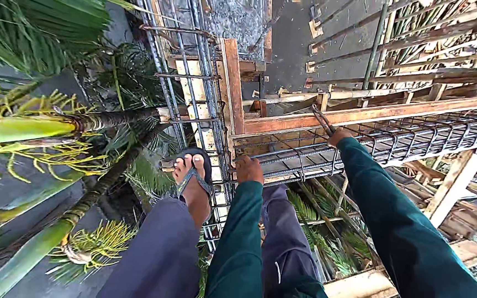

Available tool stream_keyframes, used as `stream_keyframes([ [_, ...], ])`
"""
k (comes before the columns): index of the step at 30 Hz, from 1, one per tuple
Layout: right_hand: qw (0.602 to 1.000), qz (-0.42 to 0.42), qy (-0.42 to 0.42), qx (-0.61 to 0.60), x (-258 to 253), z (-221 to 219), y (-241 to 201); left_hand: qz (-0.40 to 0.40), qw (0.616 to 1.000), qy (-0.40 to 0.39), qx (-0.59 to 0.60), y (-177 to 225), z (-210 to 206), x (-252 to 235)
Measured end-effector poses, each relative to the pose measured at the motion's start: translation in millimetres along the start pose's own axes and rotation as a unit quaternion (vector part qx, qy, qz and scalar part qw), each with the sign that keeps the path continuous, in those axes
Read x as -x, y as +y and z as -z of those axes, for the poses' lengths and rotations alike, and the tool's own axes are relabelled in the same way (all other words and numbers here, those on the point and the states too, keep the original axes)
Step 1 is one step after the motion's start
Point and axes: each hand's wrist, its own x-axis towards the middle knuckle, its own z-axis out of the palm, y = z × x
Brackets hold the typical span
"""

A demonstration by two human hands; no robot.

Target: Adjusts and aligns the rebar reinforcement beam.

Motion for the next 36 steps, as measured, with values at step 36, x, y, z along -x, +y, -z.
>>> stream_keyframes([
  [36,0.642,0.038,0.195,-0.741,149,-117,125,0.001,1.000,0.013,-0.003,0,-4,-18],
])
